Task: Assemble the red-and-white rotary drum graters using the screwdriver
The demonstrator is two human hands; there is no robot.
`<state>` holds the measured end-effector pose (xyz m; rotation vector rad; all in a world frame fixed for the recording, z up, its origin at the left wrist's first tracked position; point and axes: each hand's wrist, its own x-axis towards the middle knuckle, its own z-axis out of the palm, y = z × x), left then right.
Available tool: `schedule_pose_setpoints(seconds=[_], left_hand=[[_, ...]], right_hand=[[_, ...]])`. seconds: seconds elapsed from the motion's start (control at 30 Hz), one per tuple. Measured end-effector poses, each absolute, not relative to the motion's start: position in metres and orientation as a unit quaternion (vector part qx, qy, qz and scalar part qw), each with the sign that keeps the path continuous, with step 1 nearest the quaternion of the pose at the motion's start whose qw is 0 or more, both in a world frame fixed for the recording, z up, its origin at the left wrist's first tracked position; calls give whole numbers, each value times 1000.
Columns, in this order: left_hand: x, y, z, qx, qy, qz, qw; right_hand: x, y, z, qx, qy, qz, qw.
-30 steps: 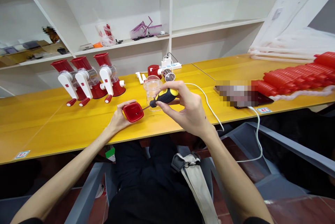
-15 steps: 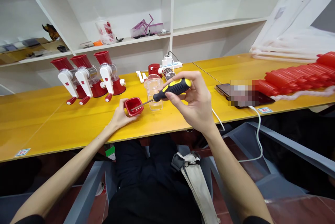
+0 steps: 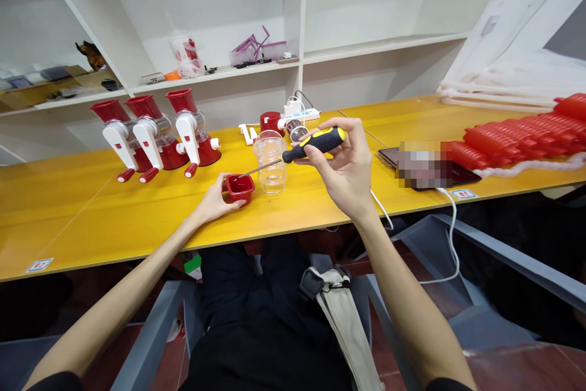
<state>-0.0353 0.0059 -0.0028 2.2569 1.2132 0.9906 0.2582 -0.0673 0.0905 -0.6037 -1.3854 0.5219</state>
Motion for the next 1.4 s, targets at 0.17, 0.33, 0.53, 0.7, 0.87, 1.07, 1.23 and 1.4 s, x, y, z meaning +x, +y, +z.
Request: schedule_pose_setpoints(seconds=[0.17,0.33,0.53,0.7,0.87,1.07,1.23,1.4], left_hand=[[-36,10,-5,797,448,347,209],[-38,13,-6,786,447,368,217],[-40,-4,9,751,399,525,42],[-21,-14,27,695,385,604,62],[-6,-11,36,654,367,642,159],[-2,-11,39,619,359,657,237],[-3,-22,53,548,354,711,264],[-7,-50,70,511,352,709,336]], right_hand=[[260,-62,88,-272,-604,229,713],[264,-54,84,-276,-582,217,734],[266,-47,81,-270,-541,233,762],[267,-43,80,-270,-508,254,778],[266,-42,80,-272,-500,258,781],[265,-41,78,-278,-512,246,775],[272,-41,80,-279,-497,221,791],[279,-47,85,-262,-484,251,796]])
